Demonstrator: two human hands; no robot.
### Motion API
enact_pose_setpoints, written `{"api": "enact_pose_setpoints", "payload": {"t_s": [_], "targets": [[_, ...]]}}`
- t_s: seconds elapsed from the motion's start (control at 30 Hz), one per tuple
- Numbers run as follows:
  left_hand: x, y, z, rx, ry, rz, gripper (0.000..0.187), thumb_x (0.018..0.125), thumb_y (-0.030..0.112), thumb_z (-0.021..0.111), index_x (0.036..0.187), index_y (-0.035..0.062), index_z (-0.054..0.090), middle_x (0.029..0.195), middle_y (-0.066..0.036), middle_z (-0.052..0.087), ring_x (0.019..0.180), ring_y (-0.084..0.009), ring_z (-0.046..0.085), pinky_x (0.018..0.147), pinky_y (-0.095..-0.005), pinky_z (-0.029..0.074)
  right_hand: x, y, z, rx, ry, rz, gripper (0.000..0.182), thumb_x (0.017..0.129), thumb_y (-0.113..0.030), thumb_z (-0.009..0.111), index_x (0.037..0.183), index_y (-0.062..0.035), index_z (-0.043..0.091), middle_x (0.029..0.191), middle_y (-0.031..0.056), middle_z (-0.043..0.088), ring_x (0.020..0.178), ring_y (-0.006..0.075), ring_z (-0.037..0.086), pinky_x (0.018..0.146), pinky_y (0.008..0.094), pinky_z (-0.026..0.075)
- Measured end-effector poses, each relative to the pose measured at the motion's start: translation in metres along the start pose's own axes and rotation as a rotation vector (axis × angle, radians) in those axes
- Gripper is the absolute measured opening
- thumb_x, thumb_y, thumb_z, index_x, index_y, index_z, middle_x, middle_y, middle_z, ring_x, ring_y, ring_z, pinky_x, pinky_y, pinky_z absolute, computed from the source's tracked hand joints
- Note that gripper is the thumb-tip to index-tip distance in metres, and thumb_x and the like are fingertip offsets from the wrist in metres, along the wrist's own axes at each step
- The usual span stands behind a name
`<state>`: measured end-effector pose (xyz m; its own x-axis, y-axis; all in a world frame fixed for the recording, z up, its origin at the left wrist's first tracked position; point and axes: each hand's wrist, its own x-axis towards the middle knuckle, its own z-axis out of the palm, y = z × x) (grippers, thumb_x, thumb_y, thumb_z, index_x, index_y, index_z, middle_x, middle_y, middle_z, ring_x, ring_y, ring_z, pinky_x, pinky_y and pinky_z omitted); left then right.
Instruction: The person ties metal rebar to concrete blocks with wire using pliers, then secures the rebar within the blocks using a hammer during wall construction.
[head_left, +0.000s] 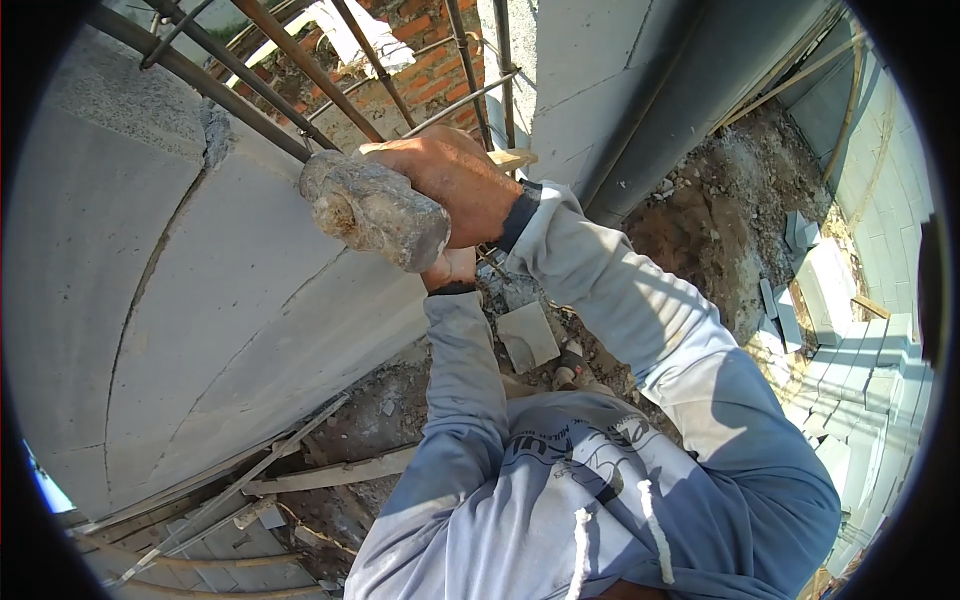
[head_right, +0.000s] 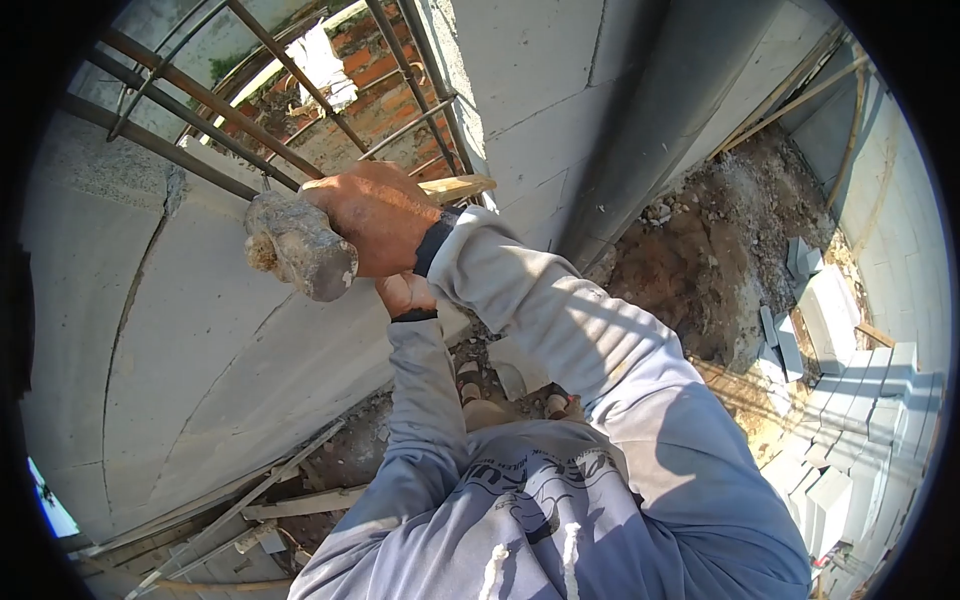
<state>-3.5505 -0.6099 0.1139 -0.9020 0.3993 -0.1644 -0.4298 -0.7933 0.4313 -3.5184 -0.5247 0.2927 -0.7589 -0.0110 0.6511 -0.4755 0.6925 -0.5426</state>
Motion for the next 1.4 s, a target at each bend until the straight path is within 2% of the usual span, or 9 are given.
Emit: {"api": "enact_pose_setpoints", "payload": {"t_s": [0.37, 0.43, 0.57, 0.67, 0.77, 0.97, 1.07, 1.13, 1.4], "targets": [[0.004, -0.006, -0.016, -0.019, 0.088, -0.062, 0.042, 0.089, 0.026, 0.055, 0.123, 0.0031, 0.049, 0.128, -0.012, 0.05, 0.115, -0.0277, 0.049, 0.1, -0.041, 0.039, -0.003, -0.004, 0.001, 0.005, 0.05, 0.003, 0.032, 0.062, -0.028, 0.074, 0.087, -0.0104, 0.063, 0.079, 0.0118, 0.066, 0.073, 0.0319, 0.065, 0.066, 0.0396, 0.052], [0.027, -0.02, -0.071, -0.278, -0.126, -0.183, 0.055, 0.084, 0.033, 0.061, 0.13, 0.007, 0.043, 0.137, -0.01, 0.042, 0.126, -0.028, 0.038, 0.107, -0.0455, 0.029, -0.005, -0.005, 0.002, 0.018, 0.048, 0.029, 0.032, 0.062, -0.027, 0.075, 0.087, -0.0106, 0.064, 0.079, 0.0119, 0.066, 0.073, 0.0319, 0.065, 0.066, 0.0396, 0.052], [-0.009, 0.006, 0.017, -0.023, 0.021, -0.04, 0.036, 0.09, 0.019, 0.052, 0.121, 0.0003, 0.05, 0.123, -0.012, 0.053, 0.11, -0.0257, 0.053, 0.097, -0.039, 0.042, -0.007, 0.0, 0.004, -0.021, 0.052, 0.042, 0.031, 0.063, -0.027, 0.075, 0.088, -0.0109, 0.065, 0.078, 0.0109, 0.066, 0.072, 0.031, 0.065, 0.066, 0.0391, 0.052], [0.008, 0.003, -0.005, -0.163, -0.159, -0.15, 0.061, 0.082, 0.036, 0.064, 0.132, 0.0078, 0.042, 0.138, -0.01, 0.042, 0.127, -0.0271, 0.037, 0.107, -0.0465, 0.028, -0.007, -0.004, 0.001, -0.024, 0.047, 0.01, 0.03, 0.063, -0.028, 0.075, 0.086, -0.0117, 0.066, 0.077, 0.0095, 0.067, 0.072, 0.0287, 0.066, 0.067, 0.0383, 0.053], [0.008, 0.004, -0.007, -0.051, -0.117, -0.05, 0.035, 0.091, 0.02, 0.051, 0.118, -0.0007, 0.052, 0.122, -0.012, 0.054, 0.108, -0.0256, 0.055, 0.094, -0.0374, 0.044, -0.007, -0.005, 0.002, -0.039, 0.018, 0.042, 0.029, 0.063, -0.028, 0.076, 0.086, -0.0121, 0.067, 0.079, 0.0093, 0.068, 0.072, 0.0279, 0.066, 0.067, 0.0376, 0.053], [0.007, 0.003, -0.008, -0.026, -0.027, -0.06, 0.035, 0.091, 0.021, 0.05, 0.118, -0.0007, 0.051, 0.121, -0.012, 0.055, 0.109, -0.025, 0.055, 0.094, -0.0363, 0.044, -0.008, -0.008, 0.002, -0.03, 0.017, 0.05, 0.029, 0.064, -0.028, 0.076, 0.086, -0.0125, 0.067, 0.08, 0.0092, 0.068, 0.072, 0.0275, 0.066, 0.069, 0.0366, 0.053], [0.009, 0.004, -0.017, 0.004, -0.309, 0.026, 0.034, 0.091, 0.021, 0.05, 0.117, -0.0008, 0.052, 0.12, -0.011, 0.056, 0.109, -0.0245, 0.055, 0.095, -0.0362, 0.044, -0.008, -0.009, 0.001, -0.04, -0.002, 0.062, 0.03, 0.064, -0.028, 0.076, 0.087, -0.0126, 0.066, 0.08, 0.0091, 0.068, 0.073, 0.0278, 0.066, 0.069, 0.0368, 0.052], [0.005, 0.004, -0.002, -0.116, -0.081, -0.08, 0.033, 0.091, 0.02, 0.051, 0.116, -0.0009, 0.052, 0.118, -0.011, 0.057, 0.108, -0.0243, 0.055, 0.095, -0.0364, 0.044, -0.008, -0.008, 0.001, -0.057, 0.016, 0.05, 0.032, 0.064, -0.029, 0.076, 0.089, -0.0126, 0.066, 0.08, 0.009, 0.068, 0.073, 0.0284, 0.066, 0.069, 0.0376, 0.053], [0.012, 0.0, -0.01, -0.105, -0.043, -0.033, 0.032, 0.09, 0.021, 0.052, 0.116, 0.0014, 0.053, 0.119, -0.011, 0.057, 0.111, -0.0237, 0.053, 0.095, -0.0372, 0.042, -0.008, -0.001, 0.002, -0.022, 0.005, 0.02, 0.035, 0.06, -0.023, 0.078, 0.091, -0.0132, 0.065, 0.084, 0.0087, 0.067, 0.076, 0.0276, 0.066, 0.07, 0.0371, 0.053]]}}
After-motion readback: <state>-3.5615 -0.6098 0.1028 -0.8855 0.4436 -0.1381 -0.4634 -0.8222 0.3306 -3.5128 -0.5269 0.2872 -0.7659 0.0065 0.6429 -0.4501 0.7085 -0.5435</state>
